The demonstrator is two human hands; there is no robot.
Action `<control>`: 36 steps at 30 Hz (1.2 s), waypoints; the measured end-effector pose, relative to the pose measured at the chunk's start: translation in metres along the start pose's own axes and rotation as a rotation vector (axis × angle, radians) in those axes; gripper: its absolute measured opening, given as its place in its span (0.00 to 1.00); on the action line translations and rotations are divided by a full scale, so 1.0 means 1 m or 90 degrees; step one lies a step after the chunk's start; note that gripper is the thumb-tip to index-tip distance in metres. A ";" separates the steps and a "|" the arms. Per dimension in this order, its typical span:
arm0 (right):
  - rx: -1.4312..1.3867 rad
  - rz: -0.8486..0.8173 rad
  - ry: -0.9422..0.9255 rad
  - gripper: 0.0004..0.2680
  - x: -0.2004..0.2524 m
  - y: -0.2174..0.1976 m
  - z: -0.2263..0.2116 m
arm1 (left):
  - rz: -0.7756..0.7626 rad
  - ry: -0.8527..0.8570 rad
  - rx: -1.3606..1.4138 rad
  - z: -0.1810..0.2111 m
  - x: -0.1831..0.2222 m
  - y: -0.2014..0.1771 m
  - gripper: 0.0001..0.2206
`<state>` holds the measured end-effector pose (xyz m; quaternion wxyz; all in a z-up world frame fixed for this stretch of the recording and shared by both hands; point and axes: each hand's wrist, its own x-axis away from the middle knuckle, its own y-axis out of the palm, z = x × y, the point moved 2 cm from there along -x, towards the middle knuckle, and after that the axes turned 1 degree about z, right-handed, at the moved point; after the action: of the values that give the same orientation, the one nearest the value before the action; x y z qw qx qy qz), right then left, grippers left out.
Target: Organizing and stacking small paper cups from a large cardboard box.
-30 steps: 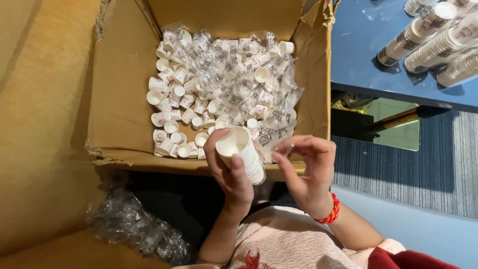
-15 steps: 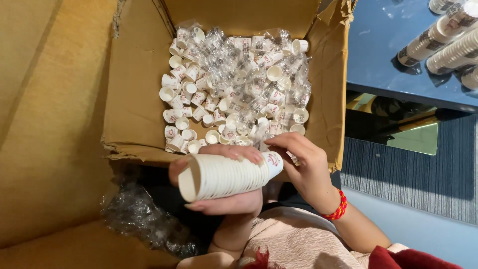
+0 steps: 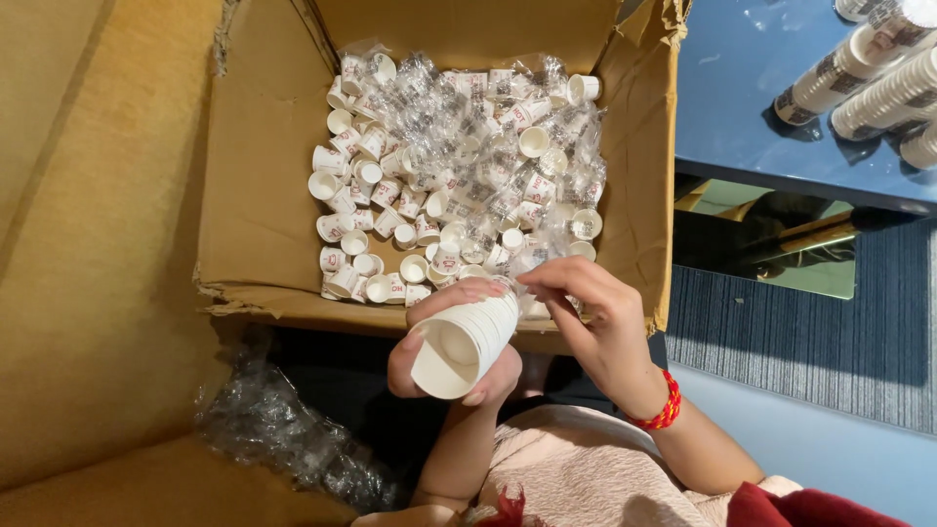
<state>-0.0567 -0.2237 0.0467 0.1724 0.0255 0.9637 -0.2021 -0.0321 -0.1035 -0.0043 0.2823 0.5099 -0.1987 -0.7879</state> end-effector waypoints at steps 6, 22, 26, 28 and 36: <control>-0.104 -0.017 0.041 0.08 0.005 -0.001 0.001 | 0.013 -0.003 0.020 -0.003 0.009 0.003 0.27; -0.377 0.162 0.016 0.02 0.028 0.028 0.006 | -0.028 -0.145 -0.039 0.013 0.054 -0.011 0.29; -0.425 0.209 0.034 0.03 0.028 0.027 0.008 | -0.176 -0.240 -0.047 0.022 0.032 -0.001 0.26; -0.428 0.228 0.049 0.03 0.029 0.026 0.012 | -0.191 -0.251 -0.020 0.028 0.035 -0.006 0.24; -0.489 0.357 0.083 0.10 0.031 0.028 0.026 | -0.386 -0.537 0.013 0.035 0.025 0.000 0.40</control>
<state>-0.0741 -0.2089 0.0030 0.1563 0.2316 0.9334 0.2250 -0.0718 -0.1186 -0.0078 -0.0684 0.1858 -0.1463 -0.9692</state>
